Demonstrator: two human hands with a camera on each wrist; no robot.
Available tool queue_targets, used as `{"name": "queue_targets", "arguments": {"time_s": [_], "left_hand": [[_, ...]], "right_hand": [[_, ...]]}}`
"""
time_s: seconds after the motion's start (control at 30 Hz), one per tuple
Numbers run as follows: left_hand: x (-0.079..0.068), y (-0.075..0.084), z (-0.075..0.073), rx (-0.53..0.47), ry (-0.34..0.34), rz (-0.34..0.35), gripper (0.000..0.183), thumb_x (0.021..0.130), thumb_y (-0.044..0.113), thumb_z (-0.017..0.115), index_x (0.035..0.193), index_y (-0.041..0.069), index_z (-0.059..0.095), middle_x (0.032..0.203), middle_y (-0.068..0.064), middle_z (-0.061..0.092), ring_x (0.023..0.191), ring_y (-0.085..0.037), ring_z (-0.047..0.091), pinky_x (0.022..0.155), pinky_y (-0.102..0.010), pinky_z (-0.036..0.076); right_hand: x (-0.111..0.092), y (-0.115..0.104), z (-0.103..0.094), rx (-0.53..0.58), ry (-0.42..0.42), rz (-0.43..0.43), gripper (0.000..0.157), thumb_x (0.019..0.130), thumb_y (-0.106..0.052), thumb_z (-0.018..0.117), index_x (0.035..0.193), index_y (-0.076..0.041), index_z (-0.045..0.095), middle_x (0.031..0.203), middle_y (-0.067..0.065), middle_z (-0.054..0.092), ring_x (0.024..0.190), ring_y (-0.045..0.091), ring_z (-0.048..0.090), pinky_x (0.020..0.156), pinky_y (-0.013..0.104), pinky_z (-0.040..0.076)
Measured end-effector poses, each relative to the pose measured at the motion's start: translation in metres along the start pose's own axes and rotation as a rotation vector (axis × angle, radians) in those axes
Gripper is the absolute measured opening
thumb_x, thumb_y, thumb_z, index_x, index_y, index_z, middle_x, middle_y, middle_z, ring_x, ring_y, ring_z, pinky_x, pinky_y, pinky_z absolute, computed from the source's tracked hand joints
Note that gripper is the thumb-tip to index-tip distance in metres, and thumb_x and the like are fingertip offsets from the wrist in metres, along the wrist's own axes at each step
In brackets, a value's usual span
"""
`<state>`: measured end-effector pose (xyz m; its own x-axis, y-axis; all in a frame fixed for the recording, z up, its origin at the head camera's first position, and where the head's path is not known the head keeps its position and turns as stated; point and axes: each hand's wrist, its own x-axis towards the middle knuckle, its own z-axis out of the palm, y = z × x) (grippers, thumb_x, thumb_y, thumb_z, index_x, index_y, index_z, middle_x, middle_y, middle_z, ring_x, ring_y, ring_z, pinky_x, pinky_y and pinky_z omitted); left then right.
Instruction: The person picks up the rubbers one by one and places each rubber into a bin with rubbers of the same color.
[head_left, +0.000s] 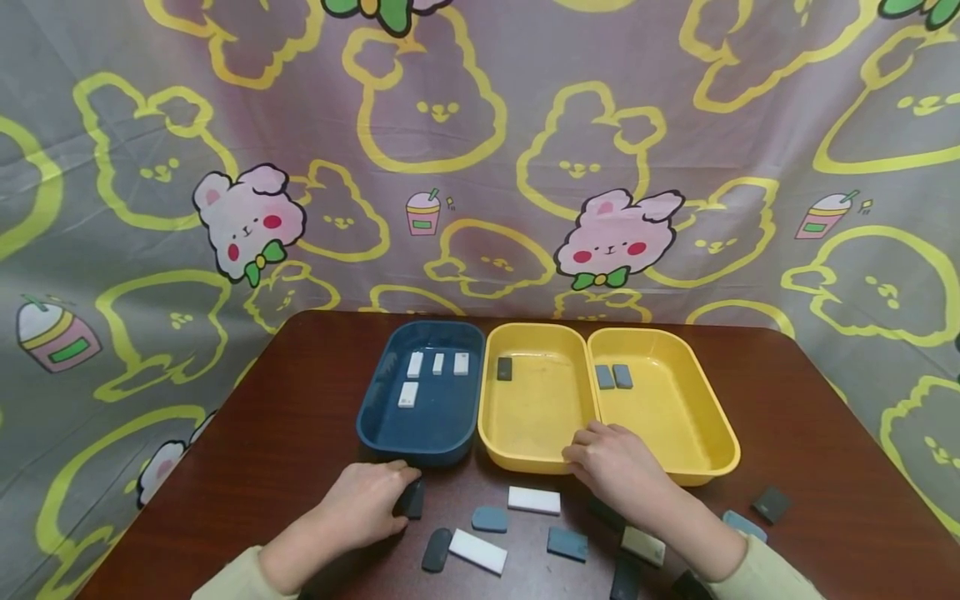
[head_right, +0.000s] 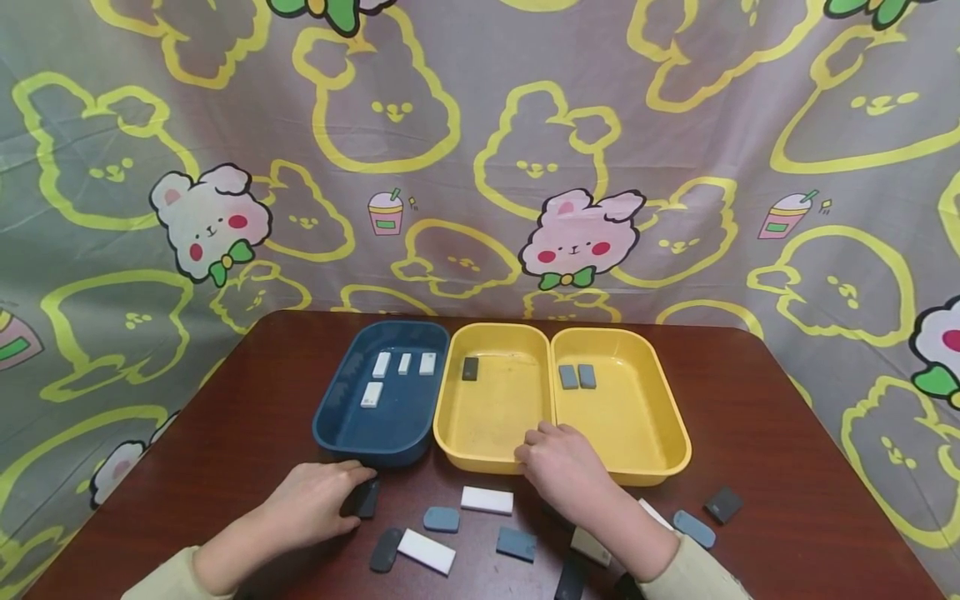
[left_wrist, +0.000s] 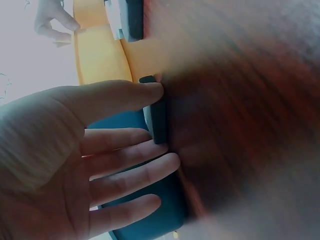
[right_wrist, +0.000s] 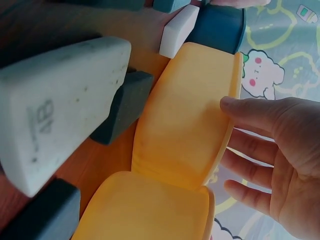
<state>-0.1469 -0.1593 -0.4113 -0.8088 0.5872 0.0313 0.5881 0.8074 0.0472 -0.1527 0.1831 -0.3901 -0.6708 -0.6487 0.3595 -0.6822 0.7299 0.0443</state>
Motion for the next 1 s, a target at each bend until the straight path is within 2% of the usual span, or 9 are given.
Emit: {"name": "queue_targets", "arguments": {"time_s": [0.3,0.53,0.67,0.8,1.0], "left_hand": [[0.0,-0.002,-0.001,-0.019,-0.004,-0.006,0.041,0.065,0.029,0.087,0.098,0.01,0.07,0.082,0.002,0.061,0.065,-0.014,0.059,0.055,-0.035,0.047],[0.0,-0.002,-0.007,-0.056,-0.072,-0.034,0.042,0.068,0.031,0.086,0.1,0.01,0.07,0.087,0.002,0.064,0.068,-0.012,0.058,0.059,-0.034,0.049],[0.0,0.001,-0.018,-0.086,-0.114,-0.052,0.041,0.07,0.032,0.085,0.103,0.013,0.07,0.093,0.002,0.066,0.072,-0.01,0.059,0.063,-0.035,0.051],[0.001,0.005,-0.035,-0.142,-0.153,-0.054,0.042,0.072,0.033,0.084,0.106,0.015,0.07,0.096,0.004,0.066,0.069,-0.007,0.055,0.063,-0.032,0.05],[0.005,0.009,-0.061,-0.21,-0.132,0.005,0.042,0.074,0.033,0.084,0.11,0.015,0.07,0.092,0.009,0.063,0.064,-0.004,0.048,0.056,-0.024,0.042]], "right_hand": [[-0.008,0.007,-0.006,0.016,0.07,-0.003,0.014,0.073,-0.011,0.083,0.082,-0.014,0.073,0.077,-0.006,0.064,0.071,0.013,0.054,0.061,0.029,0.046],[-0.009,0.009,-0.006,0.034,0.057,-0.023,0.012,0.075,-0.008,0.08,0.08,-0.016,0.073,0.077,-0.006,0.065,0.07,0.014,0.053,0.061,0.029,0.046],[-0.009,0.01,-0.006,0.031,0.053,-0.032,0.013,0.075,-0.007,0.08,0.078,-0.016,0.072,0.076,-0.007,0.064,0.069,0.013,0.052,0.059,0.028,0.044],[-0.008,0.011,-0.005,0.025,0.064,-0.04,0.013,0.076,-0.007,0.079,0.075,-0.016,0.071,0.073,-0.008,0.063,0.067,0.013,0.05,0.058,0.027,0.043],[-0.007,0.011,-0.004,0.028,0.064,-0.043,0.014,0.076,-0.005,0.079,0.073,-0.016,0.07,0.071,-0.007,0.062,0.065,0.013,0.049,0.057,0.025,0.041]]}}
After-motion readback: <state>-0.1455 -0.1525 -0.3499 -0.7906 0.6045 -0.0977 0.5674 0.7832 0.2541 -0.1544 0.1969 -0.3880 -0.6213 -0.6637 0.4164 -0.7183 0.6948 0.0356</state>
